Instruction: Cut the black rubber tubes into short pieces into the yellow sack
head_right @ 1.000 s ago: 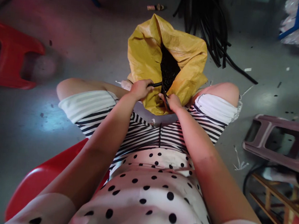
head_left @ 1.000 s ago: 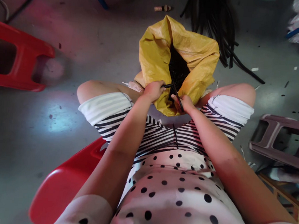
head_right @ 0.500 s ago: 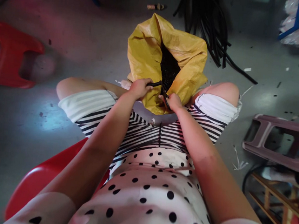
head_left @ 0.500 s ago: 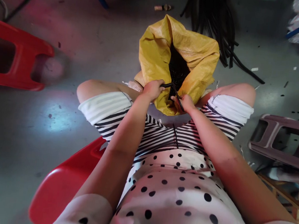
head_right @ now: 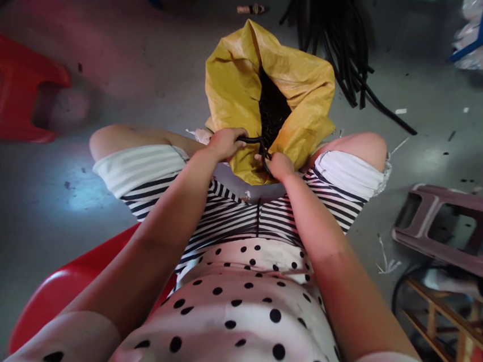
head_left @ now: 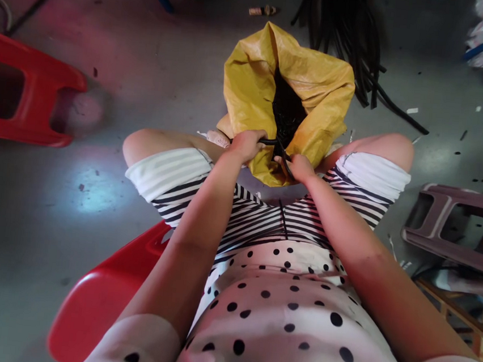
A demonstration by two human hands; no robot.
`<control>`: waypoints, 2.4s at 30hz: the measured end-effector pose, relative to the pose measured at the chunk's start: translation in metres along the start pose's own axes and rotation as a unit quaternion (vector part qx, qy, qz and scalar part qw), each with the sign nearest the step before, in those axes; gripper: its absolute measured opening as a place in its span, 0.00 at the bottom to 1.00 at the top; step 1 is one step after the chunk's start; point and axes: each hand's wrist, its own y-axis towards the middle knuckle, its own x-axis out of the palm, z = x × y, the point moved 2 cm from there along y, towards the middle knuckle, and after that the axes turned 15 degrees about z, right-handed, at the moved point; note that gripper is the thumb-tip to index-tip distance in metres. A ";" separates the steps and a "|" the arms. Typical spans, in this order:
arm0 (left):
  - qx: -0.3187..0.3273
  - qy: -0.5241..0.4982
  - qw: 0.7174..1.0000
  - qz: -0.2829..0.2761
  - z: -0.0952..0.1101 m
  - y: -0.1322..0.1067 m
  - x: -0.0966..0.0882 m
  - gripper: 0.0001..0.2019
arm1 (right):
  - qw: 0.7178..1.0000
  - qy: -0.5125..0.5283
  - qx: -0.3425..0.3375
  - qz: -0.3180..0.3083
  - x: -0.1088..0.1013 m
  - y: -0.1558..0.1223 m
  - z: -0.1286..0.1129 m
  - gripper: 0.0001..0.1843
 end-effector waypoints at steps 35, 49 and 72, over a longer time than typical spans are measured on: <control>-0.015 -0.013 1.000 0.012 0.012 0.000 0.011 0.21 | 0.997 0.072 0.021 0.000 0.004 -0.001 0.000 0.41; -0.006 -0.014 1.000 0.012 0.007 0.001 0.008 0.21 | 0.996 0.085 0.020 0.022 0.007 0.000 0.005 0.38; -0.030 -0.027 0.998 0.055 0.011 -0.001 0.002 0.23 | 0.990 0.138 0.031 -0.009 0.006 0.003 0.006 0.40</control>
